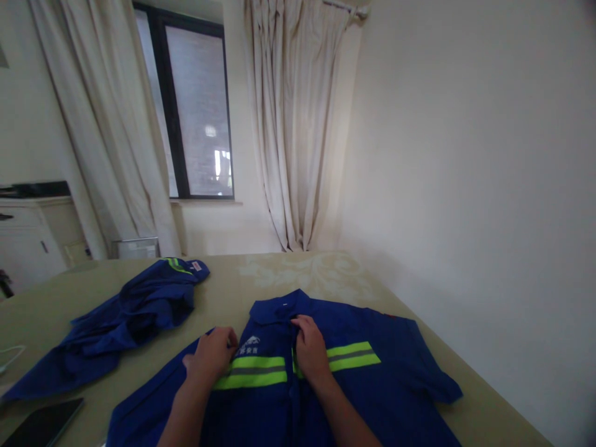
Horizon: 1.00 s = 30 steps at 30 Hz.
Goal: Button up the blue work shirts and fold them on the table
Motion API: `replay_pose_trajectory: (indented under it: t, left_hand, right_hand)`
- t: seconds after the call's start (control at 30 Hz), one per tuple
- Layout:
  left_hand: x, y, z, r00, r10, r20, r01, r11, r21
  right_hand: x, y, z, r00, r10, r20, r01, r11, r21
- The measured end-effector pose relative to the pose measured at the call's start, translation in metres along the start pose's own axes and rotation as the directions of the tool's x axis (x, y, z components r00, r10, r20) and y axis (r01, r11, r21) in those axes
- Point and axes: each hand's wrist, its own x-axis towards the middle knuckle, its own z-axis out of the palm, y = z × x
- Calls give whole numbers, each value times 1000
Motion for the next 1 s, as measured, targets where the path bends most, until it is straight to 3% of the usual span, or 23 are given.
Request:
replay_pose_trajectory:
  t: [0.1,0.17,0.2,0.27,0.3,0.33,0.37,0.4,0.43,0.53,0.6,0.7,0.8,0.87,0.93,1.0]
  left_hand:
    - [1,-6,-4,1000,-16,12,17,999,-27]
    - [1,-11,-11,975,-72,-210,74,997,0]
    - [1,-15,-15,921,-103,-377,115,993,10]
    - [2,-20,-24,729,-117,-675,168,986,11]
    - [2,-21,-27,638,-99,-764,166,986,11]
    - [3,-19,-28,577,-68,-814,143,990,18]
    - [3,-14,-27,553,-30,-833,103,994,33]
    - [3,-6,-22,565,16,-825,52,997,55]
    - [3,4,-14,608,71,-791,-7,996,84]
    - [0,40,25,812,272,-517,-204,961,185]
    - [2,57,50,865,325,-382,-244,938,246]
    - [20,65,63,900,343,-267,-261,918,299]
    - [49,66,48,905,387,-177,-337,905,258]
    - [61,68,36,899,402,-176,-363,906,216]
    - [59,71,30,894,402,-195,-368,910,189]
    - [42,68,32,902,396,-171,-369,914,170]
  right_hand:
    - [-2,-3,-3,999,17,38,-15,997,-74]
    - [-5,-7,-5,997,33,63,-24,989,-143]
    - [-8,-9,-6,996,44,79,-29,983,-181]
    - [-14,-14,-6,989,71,127,-36,966,-255]
    - [-18,-17,-6,984,78,161,-29,957,-288]
    - [-21,-19,-4,977,77,200,-10,949,-316]
    - [-24,-20,-2,968,69,240,17,940,-339]
    - [-26,-21,0,960,57,274,47,932,-359]
    - [-27,-22,2,953,46,299,73,924,-375]
    - [-24,-19,10,942,31,334,115,905,-410]
    - [-16,-15,15,937,28,348,132,895,-427]
    - [2,-8,22,936,33,350,136,883,-449]
    - [27,-4,31,948,52,315,108,875,-472]
    - [44,-2,38,956,51,289,95,877,-470]
    - [60,1,44,960,50,277,86,886,-455]
    - [74,5,48,963,54,264,72,894,-443]
